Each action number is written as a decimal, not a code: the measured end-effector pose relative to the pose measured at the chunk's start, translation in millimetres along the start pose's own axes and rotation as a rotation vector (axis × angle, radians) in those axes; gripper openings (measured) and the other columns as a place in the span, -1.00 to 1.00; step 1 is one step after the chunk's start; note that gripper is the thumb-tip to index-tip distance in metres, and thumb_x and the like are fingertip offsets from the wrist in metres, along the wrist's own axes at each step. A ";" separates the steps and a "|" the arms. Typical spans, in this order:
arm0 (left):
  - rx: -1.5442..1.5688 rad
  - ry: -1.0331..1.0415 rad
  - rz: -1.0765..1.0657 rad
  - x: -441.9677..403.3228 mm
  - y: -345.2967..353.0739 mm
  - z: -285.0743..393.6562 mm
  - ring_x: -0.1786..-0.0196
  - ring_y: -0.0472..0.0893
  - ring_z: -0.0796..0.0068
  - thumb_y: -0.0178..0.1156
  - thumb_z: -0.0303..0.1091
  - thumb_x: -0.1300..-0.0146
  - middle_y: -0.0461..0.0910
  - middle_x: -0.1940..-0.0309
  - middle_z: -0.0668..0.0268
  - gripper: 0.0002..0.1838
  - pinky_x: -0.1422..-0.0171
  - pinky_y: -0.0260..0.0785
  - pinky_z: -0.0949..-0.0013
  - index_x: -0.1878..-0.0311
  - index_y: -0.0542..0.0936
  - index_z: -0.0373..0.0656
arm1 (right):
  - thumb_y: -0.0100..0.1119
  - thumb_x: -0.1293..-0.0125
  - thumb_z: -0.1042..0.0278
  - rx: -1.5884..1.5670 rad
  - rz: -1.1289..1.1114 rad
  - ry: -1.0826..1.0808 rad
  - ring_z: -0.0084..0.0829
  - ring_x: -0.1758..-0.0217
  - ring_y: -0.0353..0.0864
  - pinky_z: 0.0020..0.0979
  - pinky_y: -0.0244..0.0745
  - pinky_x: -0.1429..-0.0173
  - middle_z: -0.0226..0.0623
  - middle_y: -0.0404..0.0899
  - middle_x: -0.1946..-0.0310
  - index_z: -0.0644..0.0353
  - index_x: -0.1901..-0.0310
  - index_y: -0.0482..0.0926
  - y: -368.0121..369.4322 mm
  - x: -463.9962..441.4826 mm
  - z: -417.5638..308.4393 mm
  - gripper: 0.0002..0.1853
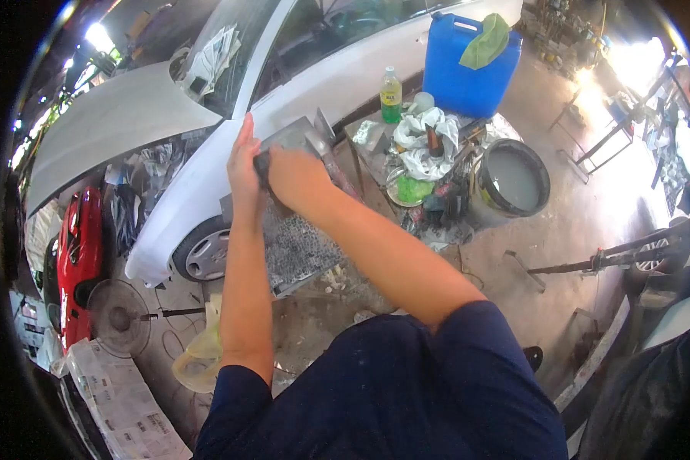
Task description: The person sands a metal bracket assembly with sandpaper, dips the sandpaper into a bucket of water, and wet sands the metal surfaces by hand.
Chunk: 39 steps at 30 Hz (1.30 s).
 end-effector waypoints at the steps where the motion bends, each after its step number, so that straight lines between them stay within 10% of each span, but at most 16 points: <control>1: -0.011 0.008 -0.015 3.1 4.3 1.5 -0.58 0.25 0.31 -0.02 -0.25 -0.40 0.31 -0.55 0.15 -0.35 -0.62 -0.01 0.21 -0.53 0.34 -0.27 | -0.02 -0.44 0.32 0.005 -0.016 0.021 0.12 0.12 0.74 0.02 0.64 0.09 0.19 0.69 0.23 0.33 -0.08 0.50 -1.2 -13.4 0.7 -0.69; 11: -0.008 0.027 -0.096 9.6 9.6 1.1 -0.72 -0.11 0.22 0.01 -0.30 -0.35 -0.07 -0.67 -0.02 -0.29 -0.66 -0.17 0.20 -0.60 0.26 -0.08 | -0.10 -0.53 0.21 -0.039 -0.016 0.071 0.11 0.15 0.73 0.10 0.58 0.07 0.15 0.70 0.25 0.25 -0.28 0.49 -2.5 -30.7 6.4 -0.57; 29: -0.029 0.023 -0.019 -2.1 -18.5 1.7 -0.71 -0.06 0.21 -0.05 -0.40 -0.34 0.16 -0.61 0.04 -0.34 -0.68 -0.18 0.20 -0.55 0.31 -0.23 | 0.01 -0.50 0.31 0.048 0.116 0.025 0.19 0.05 0.69 -0.02 0.62 -0.04 0.24 0.59 0.09 0.24 -0.42 0.34 -60.7 14.8 -13.7 -0.50; 34: 0.121 0.037 0.020 -7.2 -16.3 -8.8 -0.22 0.47 0.41 0.05 -0.45 -0.36 0.57 -0.11 0.21 -0.49 -0.40 0.22 0.32 -0.39 0.49 -0.27 | -0.02 -0.58 0.21 -0.456 0.219 0.038 -0.09 -0.44 0.46 -0.29 0.28 -0.49 0.03 0.49 -0.35 0.23 -0.38 0.45 -126.6 84.7 53.6 -0.55; 39: 0.063 0.008 0.009 -13.6 -19.2 -24.7 0.03 0.47 0.55 0.11 -0.40 -0.38 0.52 0.15 0.40 -0.50 -0.26 0.31 0.42 -0.38 0.49 -0.26 | 0.23 -0.46 0.10 -0.748 0.298 0.525 -0.38 -0.21 0.58 -0.38 0.47 -0.29 -0.03 0.57 -0.19 0.20 -0.49 0.29 -197.9 146.1 212.9 -0.32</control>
Point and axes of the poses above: each hand's wrist, its own x-axis away from the middle knuckle, its own y-axis out of the palm, z = x × y, the point moved 2 cm from there along -x, towards the middle knuckle
